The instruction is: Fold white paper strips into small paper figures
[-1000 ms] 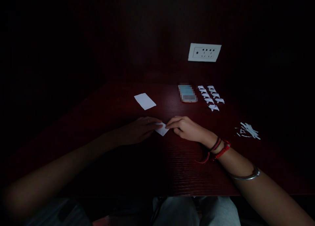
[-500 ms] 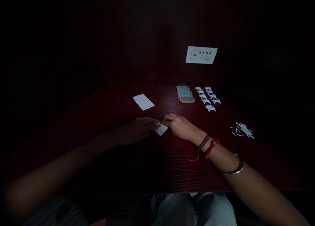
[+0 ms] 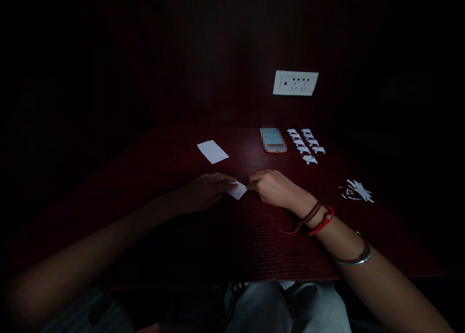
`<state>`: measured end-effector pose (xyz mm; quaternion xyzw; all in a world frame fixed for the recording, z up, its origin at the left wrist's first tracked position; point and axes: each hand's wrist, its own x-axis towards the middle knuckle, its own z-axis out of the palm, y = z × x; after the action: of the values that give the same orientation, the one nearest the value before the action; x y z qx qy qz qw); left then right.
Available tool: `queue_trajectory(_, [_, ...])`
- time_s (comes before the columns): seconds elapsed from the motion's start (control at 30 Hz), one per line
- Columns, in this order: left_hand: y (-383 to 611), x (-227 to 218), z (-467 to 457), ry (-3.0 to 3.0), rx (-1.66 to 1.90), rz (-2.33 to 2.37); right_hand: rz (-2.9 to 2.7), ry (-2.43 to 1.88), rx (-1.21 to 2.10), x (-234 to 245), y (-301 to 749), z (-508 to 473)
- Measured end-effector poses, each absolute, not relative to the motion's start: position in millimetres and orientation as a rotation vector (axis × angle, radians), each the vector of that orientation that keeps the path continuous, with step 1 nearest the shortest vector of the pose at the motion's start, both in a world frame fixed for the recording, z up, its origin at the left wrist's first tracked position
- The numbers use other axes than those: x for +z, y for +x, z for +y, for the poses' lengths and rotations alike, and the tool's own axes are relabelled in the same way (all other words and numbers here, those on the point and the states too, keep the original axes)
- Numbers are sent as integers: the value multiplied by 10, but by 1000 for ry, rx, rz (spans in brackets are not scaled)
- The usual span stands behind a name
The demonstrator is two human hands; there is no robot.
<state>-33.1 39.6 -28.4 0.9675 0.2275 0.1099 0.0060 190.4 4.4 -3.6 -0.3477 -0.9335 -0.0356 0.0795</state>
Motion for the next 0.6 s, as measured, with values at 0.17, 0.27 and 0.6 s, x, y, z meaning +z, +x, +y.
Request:
queue_trajectory(0.17, [-331, -304, 392, 3045, 379, 708, -2775, -1014, -24, -16, 1999, 67])
queue_trajectory(0.27, [-320, -313, 394, 3051, 407, 655, -2648, -1066, 18, -59, 2035, 110])
queue_trajectory(0.6, [-283, -201, 256, 3146, 375, 787, -2449, -1098, 189, -196, 2008, 188])
